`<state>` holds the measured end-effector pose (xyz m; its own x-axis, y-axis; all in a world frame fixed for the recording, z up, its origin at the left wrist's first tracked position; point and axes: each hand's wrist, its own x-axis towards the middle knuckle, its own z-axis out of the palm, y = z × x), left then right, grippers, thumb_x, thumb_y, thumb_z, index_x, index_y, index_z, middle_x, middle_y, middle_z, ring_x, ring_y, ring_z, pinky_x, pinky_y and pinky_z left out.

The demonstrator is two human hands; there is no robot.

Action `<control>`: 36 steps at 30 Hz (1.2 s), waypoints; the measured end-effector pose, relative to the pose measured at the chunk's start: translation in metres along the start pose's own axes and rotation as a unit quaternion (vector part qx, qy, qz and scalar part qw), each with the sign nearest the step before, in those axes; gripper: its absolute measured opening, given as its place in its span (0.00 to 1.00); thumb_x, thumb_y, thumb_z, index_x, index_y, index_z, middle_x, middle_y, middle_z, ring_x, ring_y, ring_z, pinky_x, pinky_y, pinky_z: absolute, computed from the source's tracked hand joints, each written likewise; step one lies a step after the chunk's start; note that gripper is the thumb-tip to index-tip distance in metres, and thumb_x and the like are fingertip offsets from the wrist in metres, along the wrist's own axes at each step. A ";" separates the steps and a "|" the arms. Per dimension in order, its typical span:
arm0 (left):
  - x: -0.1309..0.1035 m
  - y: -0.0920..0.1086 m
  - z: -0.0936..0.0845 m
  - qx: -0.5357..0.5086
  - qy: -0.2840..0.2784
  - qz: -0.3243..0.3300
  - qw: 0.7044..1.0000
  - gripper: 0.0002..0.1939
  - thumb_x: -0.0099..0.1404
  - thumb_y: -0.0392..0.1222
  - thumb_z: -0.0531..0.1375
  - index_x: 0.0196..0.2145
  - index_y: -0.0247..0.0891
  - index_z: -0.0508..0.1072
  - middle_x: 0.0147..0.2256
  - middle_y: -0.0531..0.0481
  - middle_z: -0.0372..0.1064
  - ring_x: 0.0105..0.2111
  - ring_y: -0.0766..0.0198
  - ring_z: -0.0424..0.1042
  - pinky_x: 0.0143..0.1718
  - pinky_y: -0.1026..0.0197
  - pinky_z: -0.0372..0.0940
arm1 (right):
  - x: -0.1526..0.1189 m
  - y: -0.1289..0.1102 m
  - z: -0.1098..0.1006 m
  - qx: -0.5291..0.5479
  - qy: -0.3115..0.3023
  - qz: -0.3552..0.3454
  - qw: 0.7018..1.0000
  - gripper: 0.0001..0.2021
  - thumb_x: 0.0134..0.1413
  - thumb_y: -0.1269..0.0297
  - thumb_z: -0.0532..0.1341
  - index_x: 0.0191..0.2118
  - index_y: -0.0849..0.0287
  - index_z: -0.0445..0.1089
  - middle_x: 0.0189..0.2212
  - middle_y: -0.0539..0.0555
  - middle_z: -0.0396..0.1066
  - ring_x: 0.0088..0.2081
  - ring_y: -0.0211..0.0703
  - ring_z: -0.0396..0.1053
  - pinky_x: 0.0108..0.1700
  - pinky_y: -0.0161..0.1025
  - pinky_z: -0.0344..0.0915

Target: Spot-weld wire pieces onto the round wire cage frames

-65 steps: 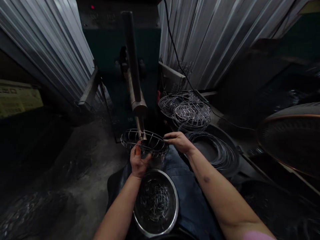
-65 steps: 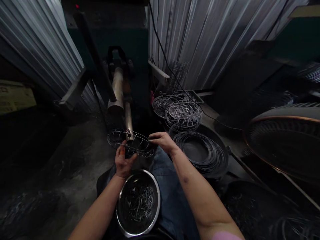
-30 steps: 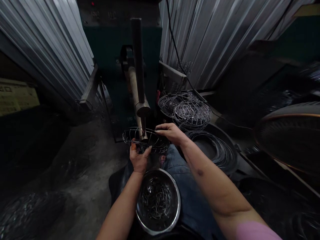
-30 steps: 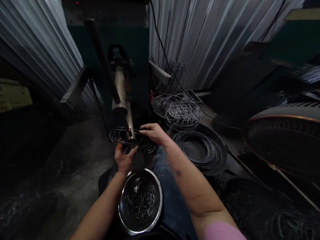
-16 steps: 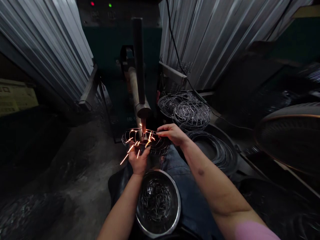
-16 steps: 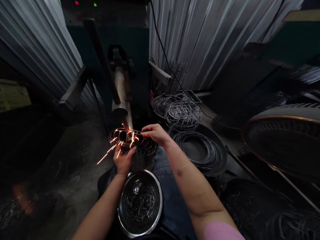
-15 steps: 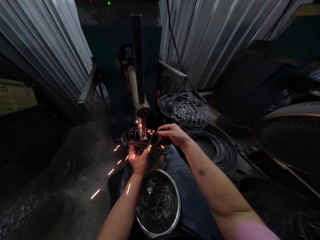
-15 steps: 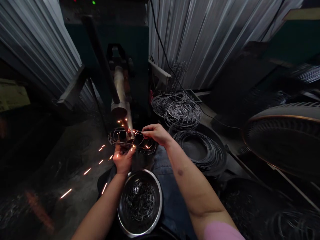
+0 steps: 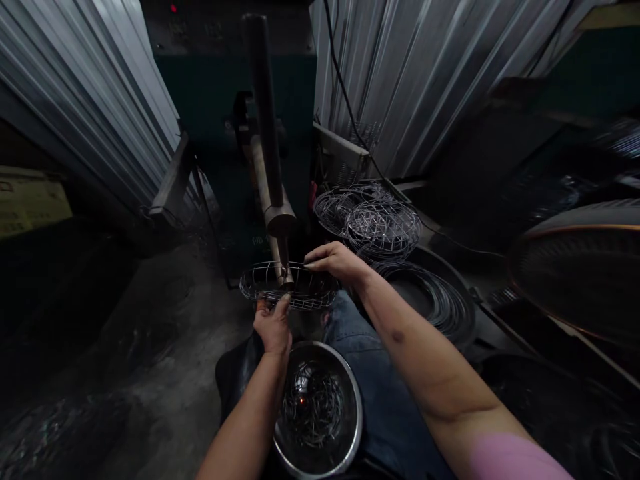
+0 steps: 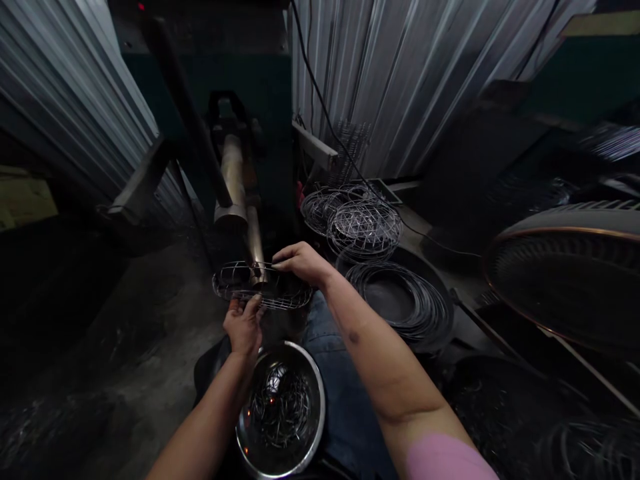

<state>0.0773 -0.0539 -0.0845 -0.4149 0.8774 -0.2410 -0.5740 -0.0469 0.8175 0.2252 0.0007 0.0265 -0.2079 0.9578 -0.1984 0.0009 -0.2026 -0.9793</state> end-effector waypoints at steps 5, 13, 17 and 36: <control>-0.001 0.002 0.005 -0.011 0.015 -0.028 0.999 0.29 0.37 0.38 0.73 0.38 0.37 0.68 0.32 0.52 0.70 0.32 0.65 0.70 0.36 0.59 0.66 | 0.002 0.002 -0.007 -0.008 -0.010 -0.004 1.000 0.12 0.29 0.66 0.72 0.28 0.63 0.78 0.20 0.48 0.72 0.23 0.34 0.66 0.30 0.34 0.63; -0.001 -0.001 0.001 -0.029 0.009 -0.061 0.998 0.28 0.39 0.37 0.73 0.38 0.38 0.67 0.29 0.56 0.67 0.30 0.67 0.69 0.40 0.55 0.66 | -0.009 0.009 -0.023 0.014 0.004 0.014 1.000 0.15 0.25 0.66 0.73 0.27 0.63 0.79 0.20 0.50 0.73 0.23 0.37 0.67 0.30 0.37 0.64; 0.000 0.000 -0.002 -0.051 0.027 -0.090 0.994 0.28 0.40 0.36 0.72 0.39 0.38 0.67 0.30 0.54 0.68 0.30 0.67 0.68 0.41 0.51 0.66 | 0.001 0.003 -0.007 -0.003 0.015 -0.014 1.000 0.13 0.25 0.67 0.72 0.26 0.63 0.78 0.20 0.49 0.72 0.23 0.35 0.66 0.29 0.35 0.63; 0.002 -0.003 -0.009 -0.094 0.014 -0.176 0.980 0.12 0.48 0.41 0.67 0.29 0.37 0.69 0.28 0.51 0.68 0.32 0.61 0.71 0.44 0.48 0.66 | -0.002 0.006 -0.006 0.001 0.014 -0.043 0.999 0.12 0.26 0.65 0.71 0.26 0.62 0.78 0.21 0.48 0.72 0.25 0.35 0.65 0.30 0.36 0.61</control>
<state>0.0715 -0.0558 -0.0918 -0.1857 0.8423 -0.5060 -0.8037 0.1660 0.5714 0.2314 -0.0010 0.0202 -0.1802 0.9770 -0.1138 -0.0174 -0.1189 -0.9928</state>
